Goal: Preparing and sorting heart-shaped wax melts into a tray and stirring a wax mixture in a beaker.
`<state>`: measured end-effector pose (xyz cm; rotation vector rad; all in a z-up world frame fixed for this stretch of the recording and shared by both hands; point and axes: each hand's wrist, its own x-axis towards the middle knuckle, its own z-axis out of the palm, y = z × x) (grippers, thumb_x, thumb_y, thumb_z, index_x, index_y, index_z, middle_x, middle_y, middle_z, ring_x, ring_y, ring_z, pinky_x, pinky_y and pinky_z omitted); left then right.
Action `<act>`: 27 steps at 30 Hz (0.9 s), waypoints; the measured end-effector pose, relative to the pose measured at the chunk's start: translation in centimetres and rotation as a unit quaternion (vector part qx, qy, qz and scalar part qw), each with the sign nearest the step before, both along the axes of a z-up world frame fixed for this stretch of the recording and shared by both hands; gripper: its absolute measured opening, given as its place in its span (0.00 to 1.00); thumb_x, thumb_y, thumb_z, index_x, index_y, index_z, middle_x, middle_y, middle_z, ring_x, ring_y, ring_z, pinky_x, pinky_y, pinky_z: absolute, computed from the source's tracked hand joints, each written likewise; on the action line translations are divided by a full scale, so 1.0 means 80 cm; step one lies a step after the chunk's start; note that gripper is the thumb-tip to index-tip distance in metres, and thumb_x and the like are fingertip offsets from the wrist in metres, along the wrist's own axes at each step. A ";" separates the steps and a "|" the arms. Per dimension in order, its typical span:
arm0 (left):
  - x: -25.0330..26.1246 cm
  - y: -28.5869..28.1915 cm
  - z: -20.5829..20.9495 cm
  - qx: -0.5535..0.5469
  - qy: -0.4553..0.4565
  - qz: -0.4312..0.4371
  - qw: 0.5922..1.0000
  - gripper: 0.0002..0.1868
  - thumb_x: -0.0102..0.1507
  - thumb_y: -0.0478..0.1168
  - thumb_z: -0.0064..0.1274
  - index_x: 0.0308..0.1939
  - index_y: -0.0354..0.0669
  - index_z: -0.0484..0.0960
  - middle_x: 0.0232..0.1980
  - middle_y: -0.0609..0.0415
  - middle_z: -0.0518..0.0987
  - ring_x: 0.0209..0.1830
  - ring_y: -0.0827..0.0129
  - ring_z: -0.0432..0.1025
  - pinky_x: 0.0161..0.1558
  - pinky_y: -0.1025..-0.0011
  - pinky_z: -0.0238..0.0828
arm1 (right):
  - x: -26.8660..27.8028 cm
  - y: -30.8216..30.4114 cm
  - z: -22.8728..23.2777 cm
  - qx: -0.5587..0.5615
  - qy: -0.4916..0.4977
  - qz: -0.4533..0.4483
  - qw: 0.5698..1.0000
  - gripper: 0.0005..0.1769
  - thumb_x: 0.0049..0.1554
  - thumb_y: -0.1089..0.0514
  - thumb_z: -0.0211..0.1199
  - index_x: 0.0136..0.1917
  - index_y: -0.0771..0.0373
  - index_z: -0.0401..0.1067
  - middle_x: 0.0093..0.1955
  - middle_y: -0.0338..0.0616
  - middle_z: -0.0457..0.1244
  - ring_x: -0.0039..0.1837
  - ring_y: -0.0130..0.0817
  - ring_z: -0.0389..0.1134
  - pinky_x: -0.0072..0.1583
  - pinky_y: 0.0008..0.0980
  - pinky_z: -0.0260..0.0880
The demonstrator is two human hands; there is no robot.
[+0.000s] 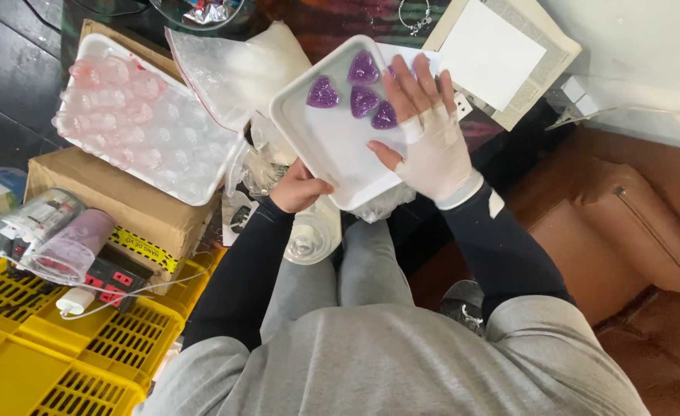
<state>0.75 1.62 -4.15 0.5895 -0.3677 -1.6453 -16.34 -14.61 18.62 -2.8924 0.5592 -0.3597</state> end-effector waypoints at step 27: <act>-0.023 -0.006 0.019 -0.027 0.011 0.032 0.999 0.38 0.55 0.17 0.51 0.70 0.37 0.67 0.61 0.51 0.77 0.61 0.65 0.73 0.60 0.66 0.73 | 0.019 0.022 -0.037 -0.122 -0.103 -0.084 0.984 0.22 0.63 0.47 0.74 0.69 0.44 0.75 0.66 0.28 0.68 0.84 0.38 0.50 0.78 0.62 0.07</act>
